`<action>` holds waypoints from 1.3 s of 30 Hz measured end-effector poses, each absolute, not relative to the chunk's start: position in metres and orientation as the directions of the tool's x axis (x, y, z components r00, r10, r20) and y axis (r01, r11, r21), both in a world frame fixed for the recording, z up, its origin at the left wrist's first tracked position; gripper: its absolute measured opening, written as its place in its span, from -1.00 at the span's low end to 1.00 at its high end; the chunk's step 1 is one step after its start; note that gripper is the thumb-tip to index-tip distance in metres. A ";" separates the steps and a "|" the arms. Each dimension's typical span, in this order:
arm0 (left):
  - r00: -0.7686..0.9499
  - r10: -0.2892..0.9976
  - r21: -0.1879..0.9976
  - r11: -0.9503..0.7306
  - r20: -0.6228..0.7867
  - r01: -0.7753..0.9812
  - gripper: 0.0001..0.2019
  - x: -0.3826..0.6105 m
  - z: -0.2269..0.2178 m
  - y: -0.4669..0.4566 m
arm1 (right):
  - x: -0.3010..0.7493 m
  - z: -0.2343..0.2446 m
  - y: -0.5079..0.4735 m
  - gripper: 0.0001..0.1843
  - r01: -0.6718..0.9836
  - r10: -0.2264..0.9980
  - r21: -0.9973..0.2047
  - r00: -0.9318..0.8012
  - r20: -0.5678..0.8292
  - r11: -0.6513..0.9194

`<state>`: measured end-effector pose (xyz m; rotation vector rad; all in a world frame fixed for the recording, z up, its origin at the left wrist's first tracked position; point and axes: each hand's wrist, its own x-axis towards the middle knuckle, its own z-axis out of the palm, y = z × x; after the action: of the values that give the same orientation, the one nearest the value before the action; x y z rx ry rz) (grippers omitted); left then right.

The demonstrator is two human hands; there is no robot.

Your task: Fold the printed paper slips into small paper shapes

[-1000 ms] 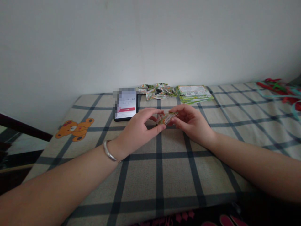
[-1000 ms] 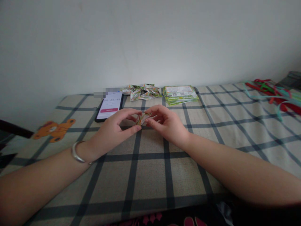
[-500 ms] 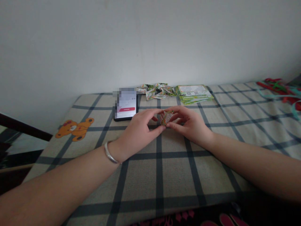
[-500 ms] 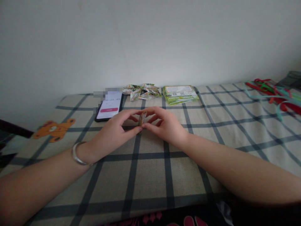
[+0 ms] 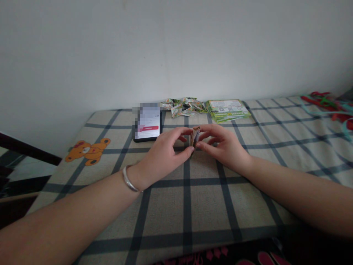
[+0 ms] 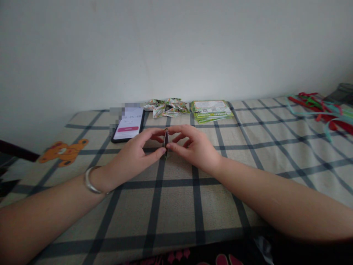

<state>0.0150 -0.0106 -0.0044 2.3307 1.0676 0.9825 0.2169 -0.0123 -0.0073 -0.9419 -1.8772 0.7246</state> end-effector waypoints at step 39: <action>0.622 0.691 0.455 -0.718 0.369 0.527 -0.66 0.006 -0.008 0.001 | 0.236 -0.013 0.001 -0.66 0.563 0.718 -0.445 -0.545 0.433 0.696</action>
<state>0.0064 0.0006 -0.0083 2.5448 0.9835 0.7664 0.2356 0.0007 -0.0128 -0.9762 -2.3049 0.3380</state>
